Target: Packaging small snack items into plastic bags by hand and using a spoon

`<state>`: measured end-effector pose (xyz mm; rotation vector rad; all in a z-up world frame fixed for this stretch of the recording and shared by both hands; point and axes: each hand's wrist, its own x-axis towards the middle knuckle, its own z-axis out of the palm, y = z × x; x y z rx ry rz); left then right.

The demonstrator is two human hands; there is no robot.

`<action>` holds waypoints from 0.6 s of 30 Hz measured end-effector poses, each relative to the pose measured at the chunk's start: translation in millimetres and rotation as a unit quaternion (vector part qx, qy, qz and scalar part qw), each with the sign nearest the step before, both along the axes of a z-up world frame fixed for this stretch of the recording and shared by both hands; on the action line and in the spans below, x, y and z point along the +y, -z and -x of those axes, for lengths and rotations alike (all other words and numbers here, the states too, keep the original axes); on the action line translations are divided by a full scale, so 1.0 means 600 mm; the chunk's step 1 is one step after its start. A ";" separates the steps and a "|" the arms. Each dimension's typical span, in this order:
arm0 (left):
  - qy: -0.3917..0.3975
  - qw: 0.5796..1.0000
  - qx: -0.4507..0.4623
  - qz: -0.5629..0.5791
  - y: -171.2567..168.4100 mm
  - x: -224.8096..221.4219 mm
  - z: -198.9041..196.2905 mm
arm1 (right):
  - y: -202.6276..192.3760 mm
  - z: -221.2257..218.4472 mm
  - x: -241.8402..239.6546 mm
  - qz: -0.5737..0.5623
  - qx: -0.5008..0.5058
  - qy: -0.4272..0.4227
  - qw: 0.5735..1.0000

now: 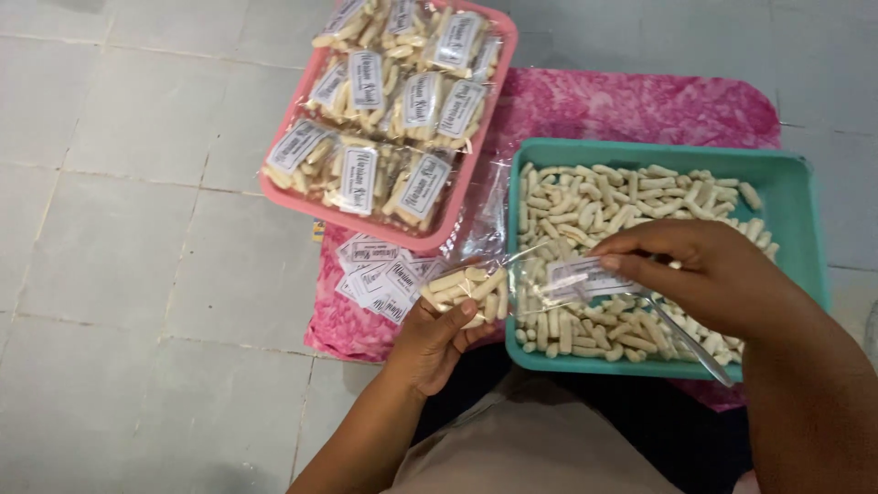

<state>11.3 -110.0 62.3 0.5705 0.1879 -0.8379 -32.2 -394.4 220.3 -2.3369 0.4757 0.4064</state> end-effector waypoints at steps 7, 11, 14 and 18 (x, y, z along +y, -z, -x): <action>0.028 0.996 -0.004 -0.081 -0.022 -0.039 -0.005 | 0.028 -0.007 -0.018 -0.101 0.045 0.017 0.994; 0.045 0.995 -0.005 -0.092 -0.017 -0.056 -0.002 | 0.025 -0.012 -0.011 -0.120 0.075 0.043 0.989; 0.048 0.994 0.004 -0.100 -0.031 -0.066 -0.007 | 0.040 -0.010 -0.020 -0.129 0.051 0.013 0.990; 0.051 0.996 -0.030 -0.062 -0.022 -0.074 -0.012 | 0.063 -0.005 -0.037 -0.231 0.045 -0.007 0.972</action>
